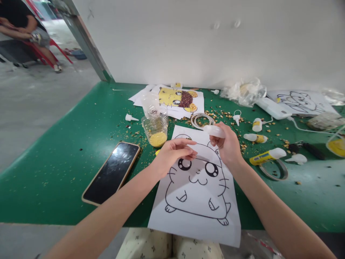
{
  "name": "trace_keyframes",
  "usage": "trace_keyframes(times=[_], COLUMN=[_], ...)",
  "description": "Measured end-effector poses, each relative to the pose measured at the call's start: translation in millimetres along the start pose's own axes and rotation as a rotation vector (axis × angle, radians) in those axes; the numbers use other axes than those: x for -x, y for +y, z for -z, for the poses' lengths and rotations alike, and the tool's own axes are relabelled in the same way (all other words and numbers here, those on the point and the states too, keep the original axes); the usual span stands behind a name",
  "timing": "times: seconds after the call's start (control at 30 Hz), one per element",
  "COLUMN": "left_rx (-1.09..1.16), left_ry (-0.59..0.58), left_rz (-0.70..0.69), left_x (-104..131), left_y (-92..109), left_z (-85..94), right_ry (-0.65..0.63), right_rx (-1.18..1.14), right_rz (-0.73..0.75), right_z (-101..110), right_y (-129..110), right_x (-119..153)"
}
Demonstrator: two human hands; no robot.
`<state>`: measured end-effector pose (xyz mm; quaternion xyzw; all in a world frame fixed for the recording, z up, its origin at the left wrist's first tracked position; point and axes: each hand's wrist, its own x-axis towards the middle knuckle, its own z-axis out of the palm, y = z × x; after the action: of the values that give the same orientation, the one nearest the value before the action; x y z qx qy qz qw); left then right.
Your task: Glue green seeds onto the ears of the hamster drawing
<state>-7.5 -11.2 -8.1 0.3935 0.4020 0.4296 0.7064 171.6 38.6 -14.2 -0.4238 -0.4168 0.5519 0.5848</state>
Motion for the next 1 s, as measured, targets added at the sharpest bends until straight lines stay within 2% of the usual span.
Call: trace_keyframes(times=[0.3,0.67,1.0], left_rx=[0.047,0.078,0.153], left_ry=[-0.028,0.039,0.030], left_rz=[0.017,0.067,0.050], left_x=[-2.4,-2.1,-3.3], left_y=[-2.2,0.2,1.7], left_z=[0.6,-1.3,-1.7], right_ry=[0.005,0.000,-0.002], right_rx=[-0.013,-0.005,0.005], right_rz=[-0.017,-0.013,-0.025], right_z=[0.3,0.0,-1.2], right_y=[0.3,1.6,-0.2], right_x=[-0.4,0.3,0.5])
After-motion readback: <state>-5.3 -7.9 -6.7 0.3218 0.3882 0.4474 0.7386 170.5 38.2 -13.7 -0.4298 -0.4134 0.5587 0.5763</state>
